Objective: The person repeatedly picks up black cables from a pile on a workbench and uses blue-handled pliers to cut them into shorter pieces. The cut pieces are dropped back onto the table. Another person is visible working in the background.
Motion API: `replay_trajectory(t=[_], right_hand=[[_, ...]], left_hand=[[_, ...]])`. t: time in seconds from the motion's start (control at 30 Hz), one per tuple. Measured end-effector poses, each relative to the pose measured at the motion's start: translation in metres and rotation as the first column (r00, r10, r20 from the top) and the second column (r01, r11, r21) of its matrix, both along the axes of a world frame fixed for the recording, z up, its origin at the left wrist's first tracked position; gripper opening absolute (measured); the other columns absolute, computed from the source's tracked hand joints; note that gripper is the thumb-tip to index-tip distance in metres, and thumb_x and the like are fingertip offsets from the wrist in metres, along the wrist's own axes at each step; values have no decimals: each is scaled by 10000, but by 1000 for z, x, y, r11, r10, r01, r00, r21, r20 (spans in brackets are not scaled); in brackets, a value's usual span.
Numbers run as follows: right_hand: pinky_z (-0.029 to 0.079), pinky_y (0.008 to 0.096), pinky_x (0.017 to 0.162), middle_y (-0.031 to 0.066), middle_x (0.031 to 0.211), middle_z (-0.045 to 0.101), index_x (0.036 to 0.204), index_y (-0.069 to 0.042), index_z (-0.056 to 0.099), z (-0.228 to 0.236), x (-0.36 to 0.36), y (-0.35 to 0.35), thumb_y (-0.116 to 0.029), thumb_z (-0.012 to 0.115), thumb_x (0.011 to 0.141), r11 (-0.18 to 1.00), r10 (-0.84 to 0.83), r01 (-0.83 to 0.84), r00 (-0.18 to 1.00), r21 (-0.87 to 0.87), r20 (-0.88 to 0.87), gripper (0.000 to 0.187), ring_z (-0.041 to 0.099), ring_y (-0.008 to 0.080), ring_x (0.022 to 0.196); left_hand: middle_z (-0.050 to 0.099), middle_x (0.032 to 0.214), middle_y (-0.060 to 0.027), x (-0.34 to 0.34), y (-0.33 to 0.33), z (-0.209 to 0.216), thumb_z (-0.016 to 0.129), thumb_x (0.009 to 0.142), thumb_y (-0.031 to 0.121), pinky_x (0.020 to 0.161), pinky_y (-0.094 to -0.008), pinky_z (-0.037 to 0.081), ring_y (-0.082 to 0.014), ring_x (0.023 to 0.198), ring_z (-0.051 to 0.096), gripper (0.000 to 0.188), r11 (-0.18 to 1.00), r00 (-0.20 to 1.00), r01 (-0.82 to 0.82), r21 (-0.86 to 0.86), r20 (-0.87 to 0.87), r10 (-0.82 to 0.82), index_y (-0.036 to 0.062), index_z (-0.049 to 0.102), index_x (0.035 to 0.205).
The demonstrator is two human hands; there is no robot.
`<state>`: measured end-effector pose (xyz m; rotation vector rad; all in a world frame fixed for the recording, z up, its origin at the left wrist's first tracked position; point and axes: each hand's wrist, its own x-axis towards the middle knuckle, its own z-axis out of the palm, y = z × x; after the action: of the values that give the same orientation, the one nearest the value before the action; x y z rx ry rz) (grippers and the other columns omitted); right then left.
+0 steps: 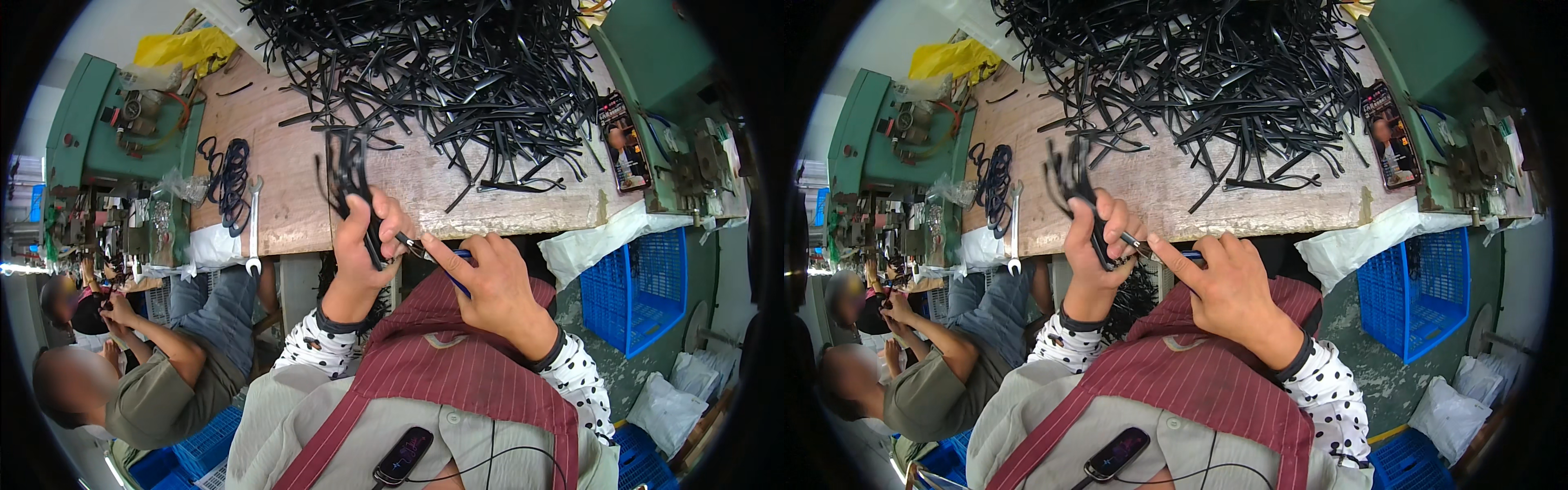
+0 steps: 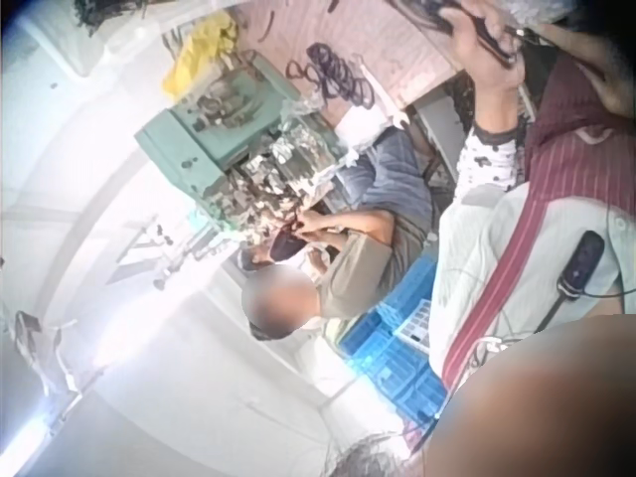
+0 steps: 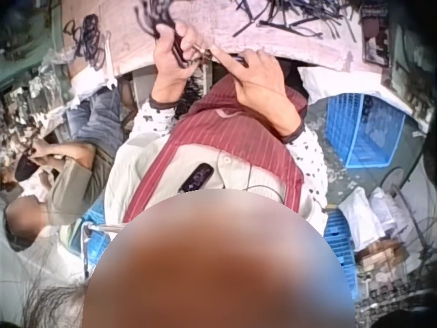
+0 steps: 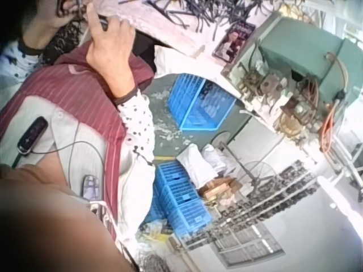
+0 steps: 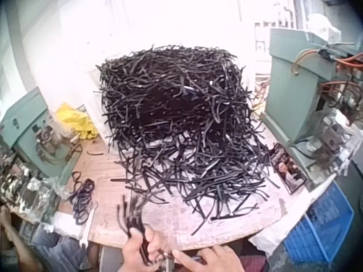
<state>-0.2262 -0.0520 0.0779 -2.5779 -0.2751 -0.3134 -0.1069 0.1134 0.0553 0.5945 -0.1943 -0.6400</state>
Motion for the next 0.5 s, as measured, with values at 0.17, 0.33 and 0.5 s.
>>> replay_trajectory(t=[0.17, 0.33, 0.5], right_hand=[[476, 393, 711, 118, 869, 552, 1401, -179, 534, 2, -2, 6, -40, 707, 695, 980, -25, 47, 993, 192, -120, 740, 565, 299, 789], [494, 381, 743, 128, 876, 564, 1439, -151, 482, -1, -3, 9, -60, 717, 700, 917, 19, 62, 980, 395, -199, 781, 581, 298, 789], [504, 377, 715, 122, 846, 567, 1451, -163, 464, -2, -4, 8, -55, 708, 718, 936, 21, 78, 961, 343, -277, 780, 594, 293, 751]], left_hand=[[478, 674, -48, -20, -12, -4, 510, 997, 453, 503, -242, 377, -110, 505, 428, 389, 902, 827, -431, 33, 415, 380, 68, 477, 949], [496, 718, -64, -34, -19, -5, 531, 970, 491, 527, -237, 416, -119, 544, 463, 448, 755, 564, -649, 91, 723, 398, 49, 463, 969], [492, 729, -54, -38, -17, -8, 501, 987, 489, 541, -238, 415, -110, 553, 456, 418, 779, 712, -594, 199, 582, 394, 72, 466, 971]])
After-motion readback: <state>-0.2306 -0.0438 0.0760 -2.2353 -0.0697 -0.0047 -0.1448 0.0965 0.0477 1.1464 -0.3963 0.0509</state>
